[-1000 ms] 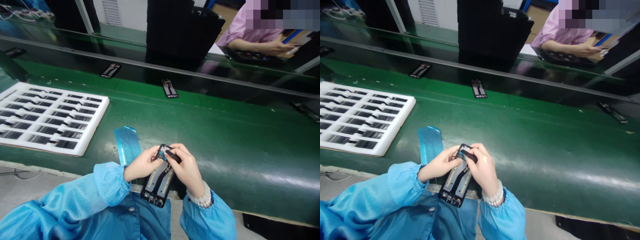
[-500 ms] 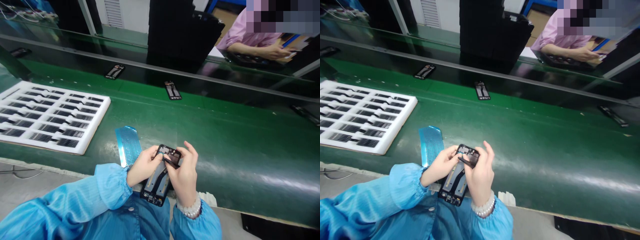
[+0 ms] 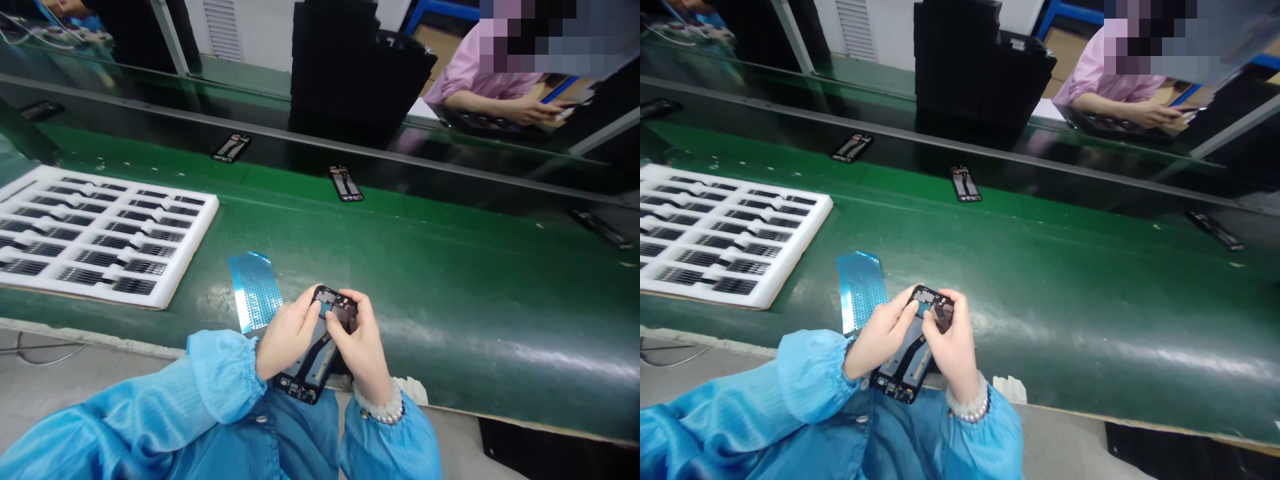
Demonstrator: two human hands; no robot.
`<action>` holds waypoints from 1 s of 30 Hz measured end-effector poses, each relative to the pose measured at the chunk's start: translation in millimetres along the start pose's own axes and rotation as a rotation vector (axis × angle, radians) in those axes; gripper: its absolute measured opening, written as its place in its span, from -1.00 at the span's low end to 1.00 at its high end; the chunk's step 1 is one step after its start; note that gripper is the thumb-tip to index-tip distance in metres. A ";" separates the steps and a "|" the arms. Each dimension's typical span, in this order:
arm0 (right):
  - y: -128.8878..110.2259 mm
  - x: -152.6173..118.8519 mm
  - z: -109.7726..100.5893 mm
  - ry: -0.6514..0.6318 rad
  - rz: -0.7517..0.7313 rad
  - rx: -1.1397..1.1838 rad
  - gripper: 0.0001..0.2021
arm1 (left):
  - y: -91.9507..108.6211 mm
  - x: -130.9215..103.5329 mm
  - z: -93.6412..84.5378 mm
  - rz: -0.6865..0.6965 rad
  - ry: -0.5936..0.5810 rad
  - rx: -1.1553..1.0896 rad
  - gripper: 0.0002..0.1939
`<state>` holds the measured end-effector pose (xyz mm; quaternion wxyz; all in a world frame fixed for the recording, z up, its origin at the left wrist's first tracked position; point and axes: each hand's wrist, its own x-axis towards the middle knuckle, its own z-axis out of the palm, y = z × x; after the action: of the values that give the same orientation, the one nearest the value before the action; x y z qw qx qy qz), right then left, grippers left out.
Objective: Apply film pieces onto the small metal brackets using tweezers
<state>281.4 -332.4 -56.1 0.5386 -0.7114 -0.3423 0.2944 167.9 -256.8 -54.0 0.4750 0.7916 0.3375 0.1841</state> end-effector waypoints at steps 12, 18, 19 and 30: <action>3.0 2.6 -6.8 0.002 0.021 -0.124 -0.76 | -1.6 4.1 -7.1 0.019 -0.099 0.091 -0.60; 4.2 6.7 -4.1 0.038 -0.013 -0.259 -0.69 | -4.1 4.3 -14.4 0.129 -0.256 -0.042 -0.51; 4.7 7.5 -4.4 0.029 -0.037 -0.264 -0.71 | -6.8 4.2 -13.3 0.128 -0.256 -0.070 -0.48; 19.0 -2.8 -49.9 0.242 -0.068 0.127 -0.57 | -29.6 4.2 -3.5 -0.008 -0.268 -0.391 -0.48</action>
<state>322.3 -366.3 -62.0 0.6296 -0.6941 -0.2795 0.2093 158.1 -242.1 -78.4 0.6605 0.7006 0.2325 0.1373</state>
